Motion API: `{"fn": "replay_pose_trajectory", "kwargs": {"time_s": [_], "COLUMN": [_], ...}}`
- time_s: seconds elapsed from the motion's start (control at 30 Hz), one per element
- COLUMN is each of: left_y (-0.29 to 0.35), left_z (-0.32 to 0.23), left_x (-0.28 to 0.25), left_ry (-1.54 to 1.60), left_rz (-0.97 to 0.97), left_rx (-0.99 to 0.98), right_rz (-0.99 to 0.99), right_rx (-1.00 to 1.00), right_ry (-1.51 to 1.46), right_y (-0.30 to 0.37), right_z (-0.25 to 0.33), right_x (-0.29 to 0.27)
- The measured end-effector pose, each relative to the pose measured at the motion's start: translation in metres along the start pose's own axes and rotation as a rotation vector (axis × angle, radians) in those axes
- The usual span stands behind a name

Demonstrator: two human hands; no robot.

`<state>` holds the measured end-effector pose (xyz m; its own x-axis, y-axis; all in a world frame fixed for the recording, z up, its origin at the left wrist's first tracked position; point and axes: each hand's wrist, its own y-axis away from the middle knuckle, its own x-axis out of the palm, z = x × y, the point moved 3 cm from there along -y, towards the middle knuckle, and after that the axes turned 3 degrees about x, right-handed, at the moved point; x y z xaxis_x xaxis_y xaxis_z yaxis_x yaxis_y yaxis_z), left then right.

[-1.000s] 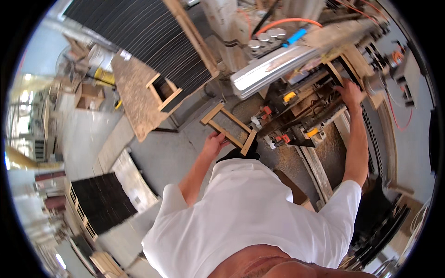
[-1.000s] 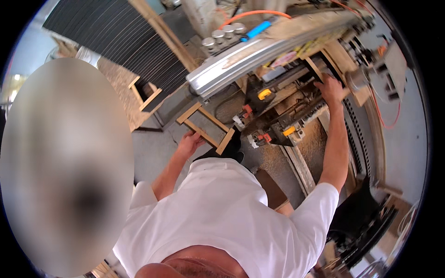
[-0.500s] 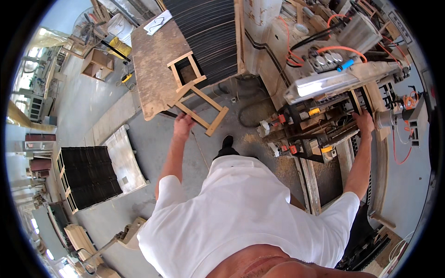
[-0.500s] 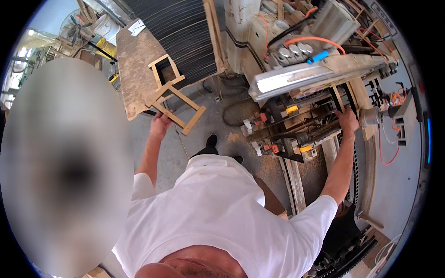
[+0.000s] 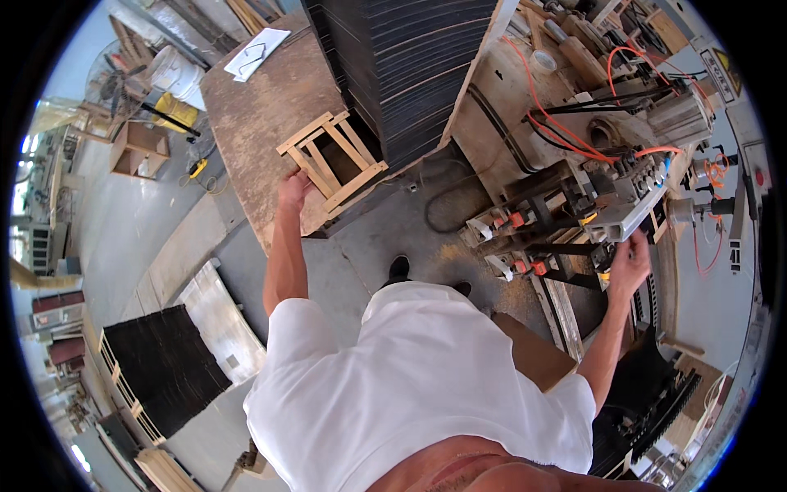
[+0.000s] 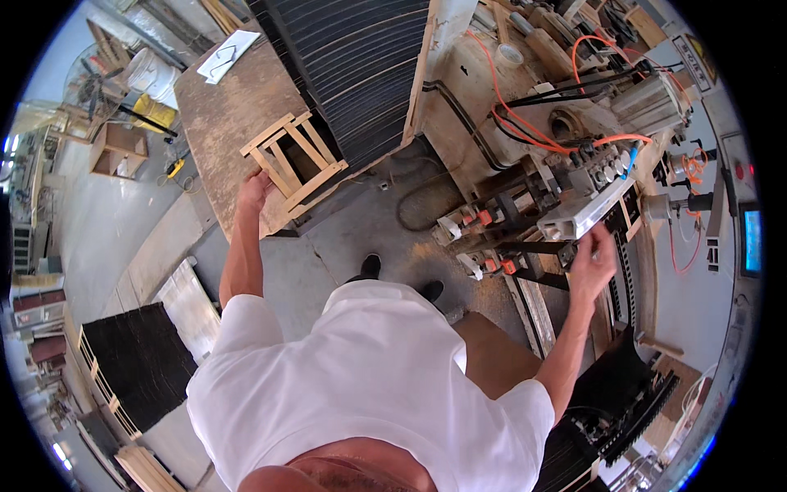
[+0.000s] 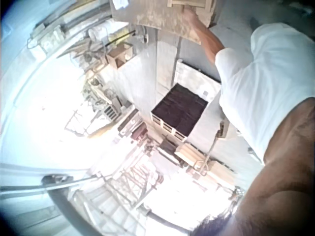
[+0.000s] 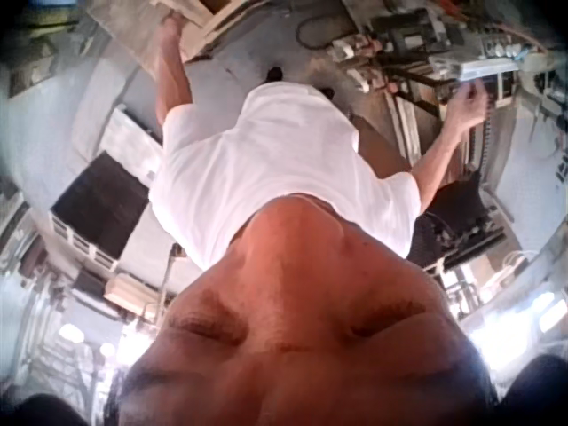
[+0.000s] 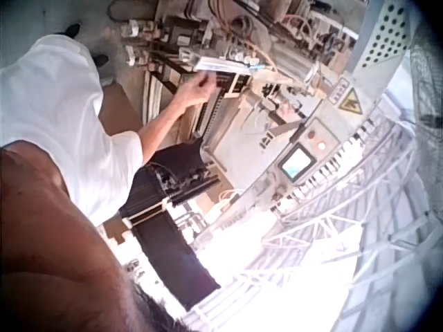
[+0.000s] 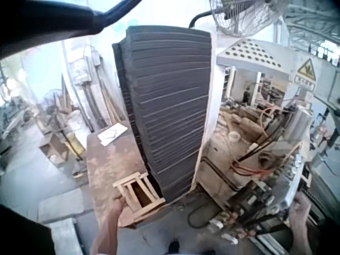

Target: The person repeatedly feeds small wooden frames into a woodworking machine, likely a shaper or router, to process the edges. They handle each frame individually, guiding it through the machine and then placing it aside.

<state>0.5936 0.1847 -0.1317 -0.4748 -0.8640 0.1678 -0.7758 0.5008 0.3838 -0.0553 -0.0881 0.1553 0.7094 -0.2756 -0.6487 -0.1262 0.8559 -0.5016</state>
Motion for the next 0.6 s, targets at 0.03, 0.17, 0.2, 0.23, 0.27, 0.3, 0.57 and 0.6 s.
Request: {"fn": "replay_pose_trajectory", "kwargs": {"time_s": [0.03, 0.17, 0.2, 0.23, 0.27, 0.3, 0.57, 0.6], "left_y": [-0.012, -0.064, -0.07, -0.072, -0.076, -0.077, -0.016, -0.003], "left_z": [0.003, 0.021, 0.026, 0.033, 0.034, 0.037, 0.024, 0.026], "left_x": [0.004, -0.004, -0.001, 0.003, 0.005, 0.004, 0.028, 0.02], "left_ry": [-0.026, -0.662, -0.732, -0.799, -0.871, -0.868, -0.933, -0.932], "left_rz": [-0.011, -0.039, -0.035, -0.033, -0.031, -0.019, -0.084, -0.143], "left_rx": [-0.021, -0.041, 0.02, 0.082, 0.15, 0.172, 0.293, 0.483], "right_rz": [0.069, 0.214, 0.231, 0.25, 0.265, 0.296, 0.309, 0.307], "right_rx": [0.043, 0.15, 0.186, 0.189, 0.198, 0.199, 0.278, 0.275], "right_ry": [0.004, 0.026, -0.022, -0.038, -0.06, -0.05, 0.041, 0.085], "right_y": [0.014, 0.054, 0.061, 0.067, 0.075, 0.081, 0.119, 0.111], "right_z": [0.013, 0.029, 0.036, 0.035, 0.033, 0.033, 0.02, 0.033], "right_x": [0.004, 0.031, 0.036, 0.04, 0.045, 0.048, 0.044, 0.035]}}
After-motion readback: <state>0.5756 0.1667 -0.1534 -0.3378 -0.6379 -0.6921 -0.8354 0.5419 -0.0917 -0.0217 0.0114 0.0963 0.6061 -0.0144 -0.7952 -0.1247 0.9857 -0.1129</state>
